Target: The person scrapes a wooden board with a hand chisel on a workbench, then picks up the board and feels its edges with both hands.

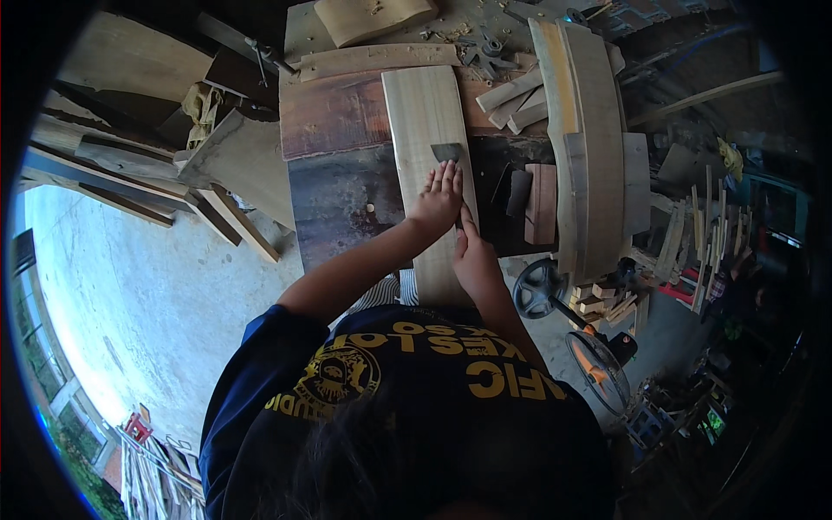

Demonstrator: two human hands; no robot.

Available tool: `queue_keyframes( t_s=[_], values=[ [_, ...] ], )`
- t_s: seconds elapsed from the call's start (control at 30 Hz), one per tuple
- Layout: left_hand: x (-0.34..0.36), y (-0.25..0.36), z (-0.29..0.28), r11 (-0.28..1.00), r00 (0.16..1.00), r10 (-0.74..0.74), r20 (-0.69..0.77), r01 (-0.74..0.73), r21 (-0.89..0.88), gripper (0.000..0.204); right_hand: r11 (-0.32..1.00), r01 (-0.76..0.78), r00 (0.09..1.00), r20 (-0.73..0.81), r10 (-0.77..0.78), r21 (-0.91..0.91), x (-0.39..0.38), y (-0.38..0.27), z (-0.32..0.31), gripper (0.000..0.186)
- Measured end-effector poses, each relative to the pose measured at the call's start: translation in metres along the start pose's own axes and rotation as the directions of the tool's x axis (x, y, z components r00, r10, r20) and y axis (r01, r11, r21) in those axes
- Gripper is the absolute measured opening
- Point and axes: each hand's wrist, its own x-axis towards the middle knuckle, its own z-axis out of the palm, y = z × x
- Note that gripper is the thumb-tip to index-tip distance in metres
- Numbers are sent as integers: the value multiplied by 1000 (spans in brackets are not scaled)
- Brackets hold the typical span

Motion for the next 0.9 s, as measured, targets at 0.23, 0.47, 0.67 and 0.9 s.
queue_keyframes(
  t_s=[0.23, 0.47, 0.67, 0.9],
  values=[
    [-29, 26, 21, 998, 994, -60, -88, 57, -27, 62, 980, 200, 967, -166, -195, 14, -25, 41, 32, 56],
    [93, -81, -14, 996, 991, -84, -103, 84, -8, 58, 999, 32, 997, -76, -33, -16, 109, -47, -13, 47],
    [134, -101, -40, 996, 996, -88, -10, 89, 31, 57, 985, 104, 983, -137, -123, -140, 155, -56, -24, 50],
    [41, -38, -11, 979, 998, -44, -34, 50, 200, 55, 999, 51, 998, 46, -50, -4, 57, -13, -9, 51]
  ],
)
